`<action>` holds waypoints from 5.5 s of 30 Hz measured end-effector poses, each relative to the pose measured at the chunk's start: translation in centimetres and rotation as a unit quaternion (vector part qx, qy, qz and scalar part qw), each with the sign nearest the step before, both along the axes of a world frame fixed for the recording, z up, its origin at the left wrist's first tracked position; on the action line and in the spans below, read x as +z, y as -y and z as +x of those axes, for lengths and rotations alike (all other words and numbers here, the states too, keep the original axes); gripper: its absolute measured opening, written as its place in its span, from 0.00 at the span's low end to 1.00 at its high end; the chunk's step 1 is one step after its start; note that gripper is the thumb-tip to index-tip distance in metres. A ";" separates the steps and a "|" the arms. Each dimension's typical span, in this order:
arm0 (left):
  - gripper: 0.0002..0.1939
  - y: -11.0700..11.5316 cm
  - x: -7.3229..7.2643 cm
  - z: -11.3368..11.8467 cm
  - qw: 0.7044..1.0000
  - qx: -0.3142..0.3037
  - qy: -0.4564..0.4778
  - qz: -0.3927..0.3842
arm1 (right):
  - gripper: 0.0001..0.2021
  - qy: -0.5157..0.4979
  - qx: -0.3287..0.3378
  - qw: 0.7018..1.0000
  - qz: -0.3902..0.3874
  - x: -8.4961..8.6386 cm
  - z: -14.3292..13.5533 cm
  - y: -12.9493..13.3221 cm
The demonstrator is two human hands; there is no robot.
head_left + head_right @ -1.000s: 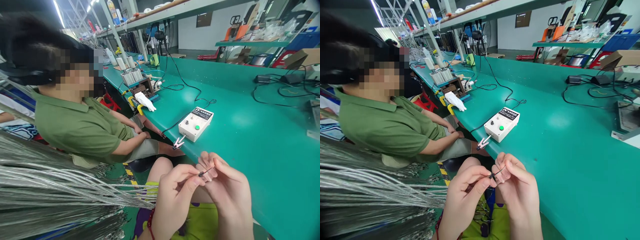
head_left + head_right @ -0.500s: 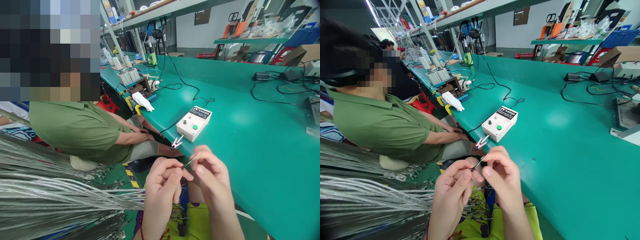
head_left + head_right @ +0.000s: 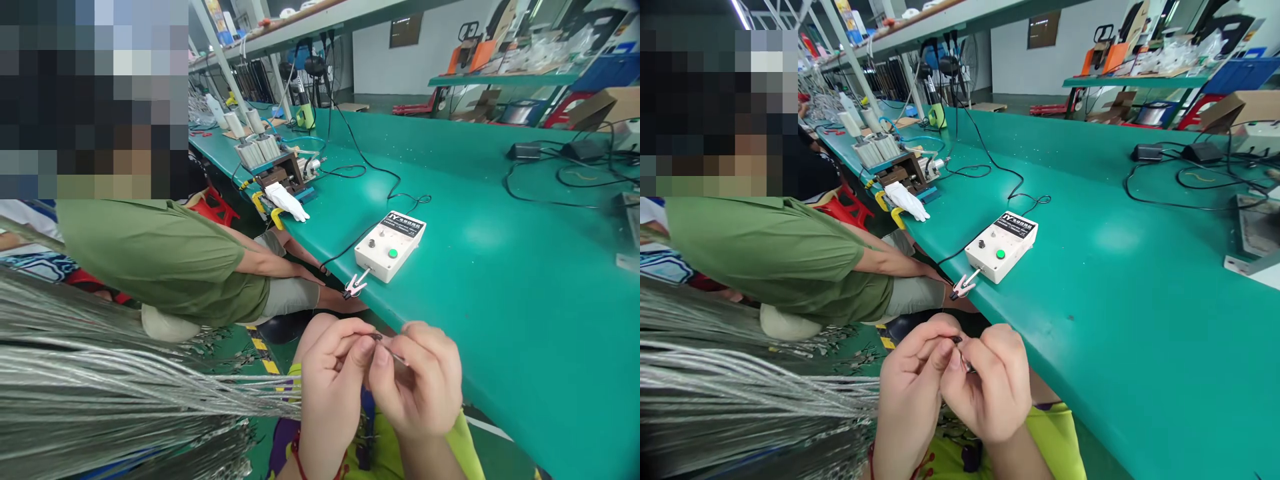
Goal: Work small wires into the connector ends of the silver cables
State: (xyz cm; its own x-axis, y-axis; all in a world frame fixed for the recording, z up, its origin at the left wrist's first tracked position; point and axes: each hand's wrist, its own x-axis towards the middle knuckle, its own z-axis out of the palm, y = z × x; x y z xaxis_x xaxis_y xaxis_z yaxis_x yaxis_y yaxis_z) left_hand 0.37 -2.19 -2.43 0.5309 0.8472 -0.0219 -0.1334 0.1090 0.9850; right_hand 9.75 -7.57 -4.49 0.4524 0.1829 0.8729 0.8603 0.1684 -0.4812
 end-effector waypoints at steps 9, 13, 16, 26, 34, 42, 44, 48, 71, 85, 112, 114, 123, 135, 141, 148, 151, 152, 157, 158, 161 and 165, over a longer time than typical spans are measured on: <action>0.06 1.0 1.1 0.7 0.998 -0.061 0.028 -0.002 | 0.12 -0.469 0.269 0.833 0.115 1.4 -0.6 0.5; 0.09 1.4 1.1 0.3 0.995 -0.091 0.010 -0.033 | 0.10 -0.428 0.186 0.881 0.083 0.9 0.2 0.5; 0.13 1.3 0.4 0.2 0.990 -0.115 0.019 -0.077 | 0.09 -0.253 0.037 0.965 0.063 -0.1 1.0 1.3; 0.17 1.7 0.3 -0.4 0.974 -0.166 0.067 -0.141 | 0.09 -0.234 0.053 0.965 0.109 2.0 -0.9 3.3; 0.17 1.8 0.2 -0.9 0.983 -0.145 0.051 -0.096 | 0.15 -0.433 0.153 0.875 0.156 1.7 0.4 1.1; 0.12 0.5 0.5 -1.1 0.974 -0.126 0.117 -0.151 | 0.10 -0.349 0.265 0.897 0.061 0.0 3.0 1.9; 0.13 0.2 0.7 -0.9 0.972 -0.115 0.131 -0.158 | 0.13 -0.348 0.294 0.888 0.058 0.1 3.0 1.5; 0.14 -0.2 0.9 -0.7 0.974 -0.099 0.133 -0.152 | 0.06 -0.299 0.308 0.903 -0.012 0.6 2.3 0.9; 0.12 1.2 0.3 -1.7 0.998 -0.046 0.039 -0.011 | 0.12 -0.502 0.377 0.771 0.106 2.4 -0.9 0.9; 0.14 1.8 -0.1 -2.0 0.997 -0.073 0.012 -0.029 | 0.07 -0.467 0.296 0.820 0.149 1.1 0.7 0.9; 0.14 -12.5 -2.9 -1.2 0.984 0.162 0.072 0.035 | 0.06 -0.163 0.276 0.747 -0.583 -6.7 -0.3 -1.0; 0.12 -14.0 -2.8 -1.2 0.981 0.175 0.081 0.022 | 0.07 -0.158 0.265 0.708 -0.635 -8.3 -1.1 -1.3; 0.04 -18.1 -3.5 -1.3 0.972 0.213 0.084 -0.051 | 0.08 -0.191 0.303 0.694 -0.624 -11.6 -0.2 -1.4; 0.09 -18.1 -2.6 -1.5 0.973 0.221 0.053 -0.037 | 0.08 -0.418 0.373 0.753 -0.346 -11.6 2.4 -1.8; 0.10 -17.8 -2.4 -1.2 0.975 0.220 0.033 -0.031 | 0.14 -0.550 0.234 0.780 -0.185 -12.2 0.3 -2.9; 0.12 -17.3 -1.9 -1.4 0.977 0.211 0.027 -0.028 | 0.17 -0.615 0.174 0.766 -0.068 -12.4 -1.3 -3.4; 0.11 -17.1 -1.9 -1.4 0.976 0.215 0.028 -0.028 | 0.18 -0.640 0.175 0.748 -0.022 -12.6 -1.3 -3.6; 0.11 -17.1 -1.9 -1.3 0.975 0.217 0.029 -0.028 | 0.19 -0.647 0.179 0.741 -0.008 -12.7 -1.3 -3.7; 0.13 -17.0 -2.1 -1.3 0.975 0.218 0.034 -0.023 | 0.20 -0.672 0.218 0.707 0.027 -12.6 -1.3 -3.9; 0.13 -16.9 -2.2 -1.3 0.975 0.217 0.034 -0.020 | 0.20 -0.675 0.223 0.703 0.030 -12.5 -1.3 -3.9; 0.14 -16.9 -2.3 -1.4 0.976 0.216 0.032 0.000 | 0.20 -0.676 0.231 0.698 0.037 -12.5 -1.3 -3.8; 0.12 -17.1 -2.4 -1.5 0.974 0.221 0.011 0.051 | 0.18 -0.664 0.241 0.706 0.037 -12.5 -1.3 -3.7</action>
State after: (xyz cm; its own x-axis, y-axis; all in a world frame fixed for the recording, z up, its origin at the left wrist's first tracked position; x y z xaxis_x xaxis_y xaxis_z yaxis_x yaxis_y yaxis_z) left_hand -1.11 14.87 -4.87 0.1131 0.9902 0.0823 -0.1661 -0.0629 0.9841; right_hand 8.46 -3.90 -16.94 0.7821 0.5715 -0.2482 -0.5086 0.3553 -0.7843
